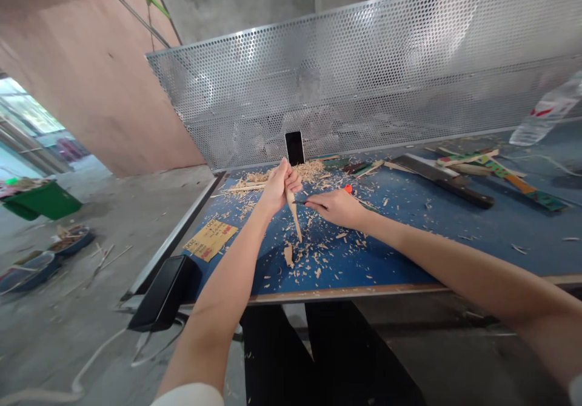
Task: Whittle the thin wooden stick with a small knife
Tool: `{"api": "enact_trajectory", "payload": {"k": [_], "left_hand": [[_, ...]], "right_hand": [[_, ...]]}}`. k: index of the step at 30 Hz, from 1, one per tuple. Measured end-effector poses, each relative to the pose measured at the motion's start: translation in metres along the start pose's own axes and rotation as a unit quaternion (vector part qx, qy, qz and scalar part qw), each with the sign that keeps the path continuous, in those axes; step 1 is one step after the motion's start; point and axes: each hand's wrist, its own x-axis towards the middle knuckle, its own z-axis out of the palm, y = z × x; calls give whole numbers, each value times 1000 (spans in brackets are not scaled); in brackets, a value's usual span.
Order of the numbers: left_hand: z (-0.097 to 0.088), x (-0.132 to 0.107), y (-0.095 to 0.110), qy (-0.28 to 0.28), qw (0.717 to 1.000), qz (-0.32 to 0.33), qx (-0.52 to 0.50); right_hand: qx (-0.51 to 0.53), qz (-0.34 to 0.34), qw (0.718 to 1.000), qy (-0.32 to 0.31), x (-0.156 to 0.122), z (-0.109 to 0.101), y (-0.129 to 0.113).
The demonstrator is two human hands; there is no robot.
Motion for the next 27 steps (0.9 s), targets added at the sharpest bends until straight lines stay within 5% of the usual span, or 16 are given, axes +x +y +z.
{"api": "enact_trajectory", "payload": {"k": [6,12,20,27], "left_hand": [[5,-5,3,-17,999,-15,-42],[9,-7,3,4,997,-31,-68],[-1,-4,2,-18,998,-15,-62],[3,-5,3,-6,998,-22,-64]], "right_hand": [[-66,-15,998,4,4,10,0],[3,28,1000,-4,5,7,-8],[1,-46,992,-118,-4,0,-10],[-30,-3,999,26,0,7,-2]]}}
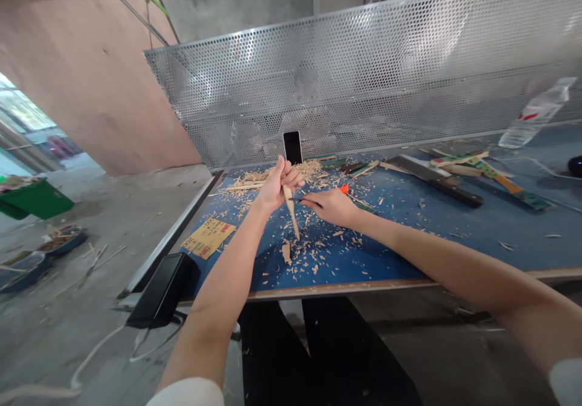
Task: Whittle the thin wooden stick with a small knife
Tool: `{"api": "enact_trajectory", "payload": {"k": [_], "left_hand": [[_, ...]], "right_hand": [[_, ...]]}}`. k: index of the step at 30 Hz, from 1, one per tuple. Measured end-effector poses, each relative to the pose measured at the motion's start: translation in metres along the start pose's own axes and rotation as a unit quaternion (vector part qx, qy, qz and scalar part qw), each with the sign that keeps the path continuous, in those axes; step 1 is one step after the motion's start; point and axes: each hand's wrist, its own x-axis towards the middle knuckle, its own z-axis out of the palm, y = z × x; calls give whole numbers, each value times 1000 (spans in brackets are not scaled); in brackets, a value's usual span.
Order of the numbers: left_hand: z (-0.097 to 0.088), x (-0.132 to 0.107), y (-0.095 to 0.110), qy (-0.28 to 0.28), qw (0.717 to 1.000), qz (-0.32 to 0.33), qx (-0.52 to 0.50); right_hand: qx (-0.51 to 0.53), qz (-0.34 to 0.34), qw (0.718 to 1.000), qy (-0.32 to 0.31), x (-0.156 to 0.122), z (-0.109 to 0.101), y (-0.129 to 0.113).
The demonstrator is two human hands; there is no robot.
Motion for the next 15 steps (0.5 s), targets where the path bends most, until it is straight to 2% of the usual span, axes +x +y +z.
{"api": "enact_trajectory", "payload": {"k": [4,7,10,15], "left_hand": [[0,0,-2,-16,1000,0,1],[-5,1,-3,-34,999,5,-3],[-8,3,-4,-21,1000,6,-13],[-5,2,-4,1,1000,-5,-13]], "right_hand": [[1,8,1000,5,2,6,-2],[25,34,999,-15,2,7,-6],[33,53,997,-48,2,4,-8],[10,36,996,-82,6,-7,-8]]}}
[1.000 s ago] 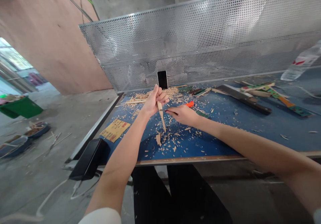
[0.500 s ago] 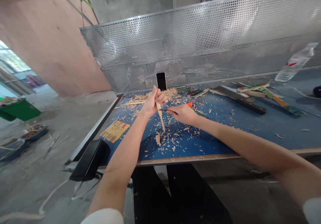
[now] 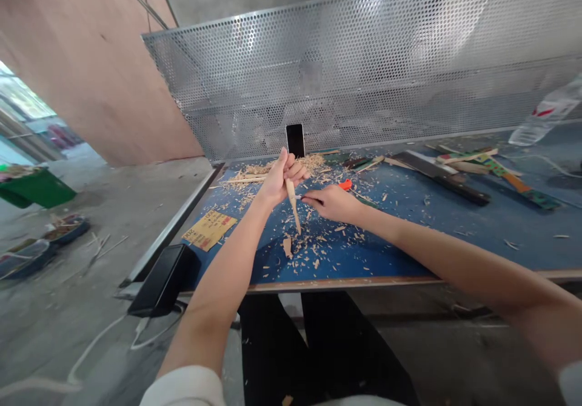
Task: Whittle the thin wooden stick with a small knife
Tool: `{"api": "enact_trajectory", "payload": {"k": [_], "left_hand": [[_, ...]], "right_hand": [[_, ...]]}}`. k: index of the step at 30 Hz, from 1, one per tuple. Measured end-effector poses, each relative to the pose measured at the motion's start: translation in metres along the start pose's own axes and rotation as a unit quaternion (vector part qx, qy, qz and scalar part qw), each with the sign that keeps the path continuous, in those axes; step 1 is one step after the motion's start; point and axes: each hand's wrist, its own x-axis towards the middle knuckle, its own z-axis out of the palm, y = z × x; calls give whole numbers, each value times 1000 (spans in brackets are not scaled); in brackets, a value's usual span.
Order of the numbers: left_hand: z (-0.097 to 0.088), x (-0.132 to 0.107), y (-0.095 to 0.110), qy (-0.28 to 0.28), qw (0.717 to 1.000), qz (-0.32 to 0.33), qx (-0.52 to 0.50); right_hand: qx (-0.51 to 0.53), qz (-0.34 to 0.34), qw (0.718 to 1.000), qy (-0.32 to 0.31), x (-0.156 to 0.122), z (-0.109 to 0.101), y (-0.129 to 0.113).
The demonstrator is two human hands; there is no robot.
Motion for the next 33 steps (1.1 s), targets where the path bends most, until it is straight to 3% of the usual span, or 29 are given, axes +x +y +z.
{"api": "enact_trajectory", "payload": {"k": [7,12,17,22,28,33], "left_hand": [[3,-1,1,-27,1000,10,6],[4,1,0,-21,1000,8,9],[6,1,-1,-39,999,9,27],[5,-2,0,-47,999,13,24],[12,-3,-1,-16,1000,-23,12],[6,-2,0,-17,1000,8,8]], "right_hand": [[-79,-80,991,-68,-6,-9,0],[-62,-24,996,55,-3,-3,4],[-70,-11,995,64,0,9,0],[-37,5,999,27,-2,8,-5],[-76,15,997,-12,-3,-7,-10],[-106,-40,991,-70,-9,-5,-11]]}}
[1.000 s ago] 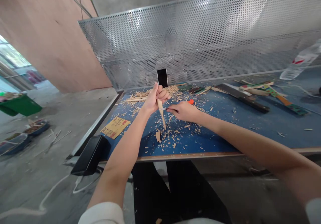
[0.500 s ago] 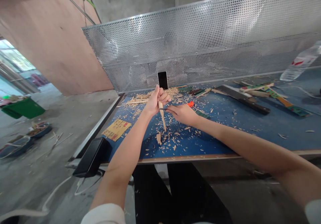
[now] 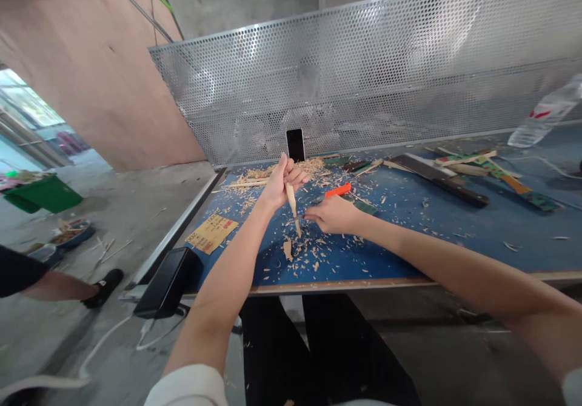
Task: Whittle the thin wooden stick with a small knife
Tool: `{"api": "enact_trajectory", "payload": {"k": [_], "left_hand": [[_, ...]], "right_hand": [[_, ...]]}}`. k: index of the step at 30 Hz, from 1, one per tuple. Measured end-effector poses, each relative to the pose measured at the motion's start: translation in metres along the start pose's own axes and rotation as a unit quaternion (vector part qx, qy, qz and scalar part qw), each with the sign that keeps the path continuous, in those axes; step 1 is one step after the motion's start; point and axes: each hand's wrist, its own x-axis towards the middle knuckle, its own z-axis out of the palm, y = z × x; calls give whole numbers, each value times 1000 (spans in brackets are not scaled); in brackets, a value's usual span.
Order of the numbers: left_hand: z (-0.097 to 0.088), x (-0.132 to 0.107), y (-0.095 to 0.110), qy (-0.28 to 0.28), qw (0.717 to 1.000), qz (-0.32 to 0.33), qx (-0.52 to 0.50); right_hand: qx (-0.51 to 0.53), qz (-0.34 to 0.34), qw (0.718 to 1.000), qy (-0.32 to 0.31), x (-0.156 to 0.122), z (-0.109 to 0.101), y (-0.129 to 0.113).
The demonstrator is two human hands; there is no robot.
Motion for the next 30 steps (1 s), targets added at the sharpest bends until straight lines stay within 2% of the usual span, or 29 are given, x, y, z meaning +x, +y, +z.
{"api": "enact_trajectory", "payload": {"k": [5,8,13,18,22,23,27,30], "left_hand": [[-4,1,1,6,1000,-2,0],[-1,0,0,-10,1000,-2,2],[5,-3,0,-8,1000,2,17],[4,-3,1,8,1000,5,25],[3,-4,1,4,1000,10,14],[4,-4,2,1,1000,11,12],[8,-4,2,-13,1000,6,23],[8,-2,1,-3,1000,-2,30]], "right_hand": [[7,30,993,113,1,10,4],[6,30,990,139,3,16,7],[30,35,990,134,6,21,7],[68,64,992,84,4,16,-1],[25,-17,1000,1,-4,12,-5],[14,-24,1000,5,-5,12,-5],[-24,24,995,91,-2,14,0],[-27,16,993,114,2,17,3]]}}
